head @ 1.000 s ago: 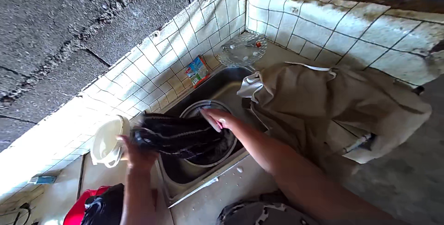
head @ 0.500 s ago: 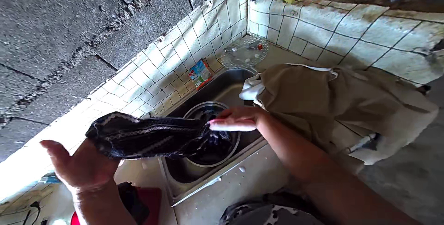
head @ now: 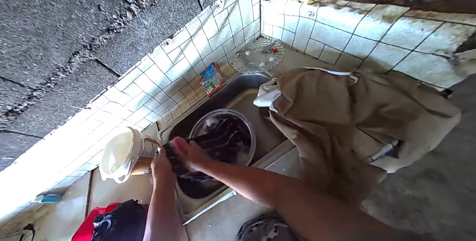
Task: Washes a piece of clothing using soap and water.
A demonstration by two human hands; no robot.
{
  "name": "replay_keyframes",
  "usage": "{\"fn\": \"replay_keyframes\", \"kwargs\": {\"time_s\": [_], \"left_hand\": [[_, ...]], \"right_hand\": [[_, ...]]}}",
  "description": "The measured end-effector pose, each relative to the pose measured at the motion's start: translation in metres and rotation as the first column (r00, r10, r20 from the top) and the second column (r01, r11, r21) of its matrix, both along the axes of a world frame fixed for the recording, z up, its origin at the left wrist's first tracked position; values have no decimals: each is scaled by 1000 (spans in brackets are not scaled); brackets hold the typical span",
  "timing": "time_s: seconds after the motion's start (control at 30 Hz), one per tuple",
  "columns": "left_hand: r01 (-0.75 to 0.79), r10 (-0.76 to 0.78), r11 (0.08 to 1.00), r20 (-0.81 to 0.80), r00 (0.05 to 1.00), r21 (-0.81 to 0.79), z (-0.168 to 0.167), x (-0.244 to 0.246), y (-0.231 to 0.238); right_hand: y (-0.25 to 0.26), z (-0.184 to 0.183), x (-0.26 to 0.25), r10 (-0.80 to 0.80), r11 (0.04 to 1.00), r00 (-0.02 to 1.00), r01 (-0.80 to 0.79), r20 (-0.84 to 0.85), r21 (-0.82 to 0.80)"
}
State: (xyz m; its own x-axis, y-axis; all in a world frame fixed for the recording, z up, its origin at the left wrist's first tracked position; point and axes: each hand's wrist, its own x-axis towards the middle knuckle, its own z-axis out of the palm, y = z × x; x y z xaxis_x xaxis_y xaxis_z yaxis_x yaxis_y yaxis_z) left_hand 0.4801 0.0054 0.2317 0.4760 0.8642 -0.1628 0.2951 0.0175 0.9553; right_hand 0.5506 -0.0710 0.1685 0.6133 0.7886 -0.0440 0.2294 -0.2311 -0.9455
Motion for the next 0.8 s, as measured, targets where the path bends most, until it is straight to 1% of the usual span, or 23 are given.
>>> {"fn": "replay_keyframes", "kwargs": {"time_s": [0.03, 0.07, 0.1, 0.13, 0.2, 0.23, 0.27, 0.3, 0.33, 0.37, 0.4, 0.43, 0.47, 0.5, 0.57, 0.63, 0.67, 0.7, 0.73, 0.77, 0.8], "left_hand": [[-3, 3, 1000, 56, 998, -5, 9, -8, 1], [2, 0, 1000, 112, 994, -17, 19, -19, 5], [-1, 6, 999, 155, 988, -33, 27, -29, 11], [-13, 23, 998, 187, 982, -57, 34, -38, 17], [-69, 88, 993, 217, 972, -93, 34, -49, 27], [-78, 98, 992, 210, 973, -103, 29, -49, 30], [-65, 84, 992, 186, 979, -105, 21, -46, 31], [-35, 49, 994, 144, 988, -104, 13, -40, 28], [-1, 10, 995, 93, 996, -100, 5, -29, 20], [29, -24, 995, 50, 998, -94, 0, -17, 11], [41, -40, 997, 27, 999, -62, -1, -7, 3], [32, -32, 999, 36, 999, -3, 4, -1, -1], [15, -18, 999, 62, 998, 48, 16, -1, -1], [-1, -6, 997, 93, 996, 80, 32, -5, -1], [-35, 19, 995, 159, 987, 96, 62, -18, 6], [-85, 64, 993, 221, 973, 85, 71, -31, 18], [-91, 73, 994, 230, 970, 67, 68, -35, 23], [-81, 70, 996, 217, 974, 43, 60, -36, 27], [-55, 50, 998, 185, 981, 22, 51, -34, 27], [-16, 16, 1000, 142, 990, 2, 39, -29, 23], [18, -16, 1000, 97, 995, -17, 28, -20, 16]], "right_hand": [[-1, -24, 8, 21, 992, 999, -16, 40, -127], [-10, -51, 23, 15, 975, 998, 1, 67, -220], [-24, -70, 43, -15, 957, 998, 32, 62, -288], [-38, -81, 66, -59, 939, 997, 72, 47, -336], [-58, -83, 105, -121, 867, 987, 156, 104, -473], [-61, -75, 113, -127, 840, 987, 160, 99, -519], [-59, -61, 110, -125, 848, 989, 150, 82, -508], [-52, -39, 96, -105, 888, 993, 120, 58, -445], [-38, -19, 75, -76, 943, 996, 85, 39, -322], [-19, -3, 49, -59, 985, 998, 61, 20, -162], [-3, 8, 25, -34, 998, 999, 33, -11, -48], [5, 14, 8, 16, 1000, 999, -16, -32, -16], [6, 6, 2, 69, 996, 998, -69, -7, -54], [4, -15, 6, 112, 985, 992, -104, 52, -137], [-16, -60, 34, 51, 956, 993, -18, 107, -292], [-40, -88, 71, -5, 903, 994, 51, 107, -427], [-47, -88, 86, 3, 862, 994, 54, 111, -504], [-49, -79, 92, 0, 849, 994, 56, 106, -526], [-48, -62, 88, -5, 876, 997, 42, 78, -481], [-40, -39, 76, 2, 925, 999, 17, 51, -380], [-26, -15, 57, 11, 973, 1000, -8, 10, -230]]}}
